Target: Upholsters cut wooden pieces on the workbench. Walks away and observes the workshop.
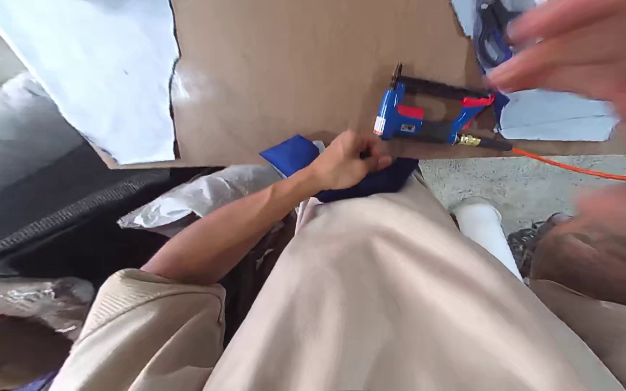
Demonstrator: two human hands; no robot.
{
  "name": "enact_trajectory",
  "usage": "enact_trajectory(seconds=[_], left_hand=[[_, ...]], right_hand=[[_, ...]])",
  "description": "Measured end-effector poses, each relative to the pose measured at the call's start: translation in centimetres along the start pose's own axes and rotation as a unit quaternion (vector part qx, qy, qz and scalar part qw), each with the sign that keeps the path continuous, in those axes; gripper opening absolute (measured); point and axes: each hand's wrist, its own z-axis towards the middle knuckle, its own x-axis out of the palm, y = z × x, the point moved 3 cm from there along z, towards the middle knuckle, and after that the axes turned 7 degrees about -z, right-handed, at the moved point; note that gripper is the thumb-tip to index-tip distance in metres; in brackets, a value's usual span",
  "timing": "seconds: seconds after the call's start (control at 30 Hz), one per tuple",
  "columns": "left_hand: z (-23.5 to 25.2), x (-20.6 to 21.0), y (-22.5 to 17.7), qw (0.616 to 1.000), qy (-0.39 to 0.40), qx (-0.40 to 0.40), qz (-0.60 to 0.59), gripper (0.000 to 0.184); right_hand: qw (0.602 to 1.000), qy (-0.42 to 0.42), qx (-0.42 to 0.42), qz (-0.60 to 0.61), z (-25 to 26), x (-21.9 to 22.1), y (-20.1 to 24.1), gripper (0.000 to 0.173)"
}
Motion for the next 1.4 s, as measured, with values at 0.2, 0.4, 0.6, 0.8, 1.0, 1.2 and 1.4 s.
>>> enact_trajectory(seconds=[0.2, 0.4, 0.6, 0.8, 1.0, 1.2, 1.4], left_hand=[[0.7, -0.5, 1.2, 0.997, -0.009, -0.067, -0.028, 0.027], [1.9, 0.2, 1.9, 0.99, 0.093, -0.011, 0.107, 0.026], [2.7, 0.4, 4.2, 0.984, 0.144, 0.104, 0.023, 0.027], [2.6, 0.4, 4.8, 0.984, 0.151, 0.091, -0.029, 0.029], [2.6, 0.3, 5.0, 0.981, 0.157, 0.102, -0.056, 0.023], [2.4, -0.1, 4.8, 0.98, 0.155, 0.121, -0.032, 0.024], [2.8, 0.2, 6.3, 0.962, 0.149, 0.202, -0.106, 0.009]], right_hand=[[0.913, 0.07, 0.196, -0.35, 3.7, 10.8, -14.9, 0.084], [0.886, 0.088, 0.1, -0.444, 5.3, 10.9, -12.8, 0.091], [0.889, 0.2, 0.388, -0.142, 7.3, 3.7, -3.8, 0.069], [0.823, 0.262, 0.502, 0.044, 8.9, 5.2, -2.8, 0.075], [0.805, 0.278, 0.524, 0.024, 11.0, 7.4, -1.9, 0.075], [0.796, 0.294, 0.528, 0.014, 12.6, 8.7, -1.0, 0.079], [0.803, 0.295, 0.517, 0.026, 13.7, 9.9, -0.3, 0.088]])
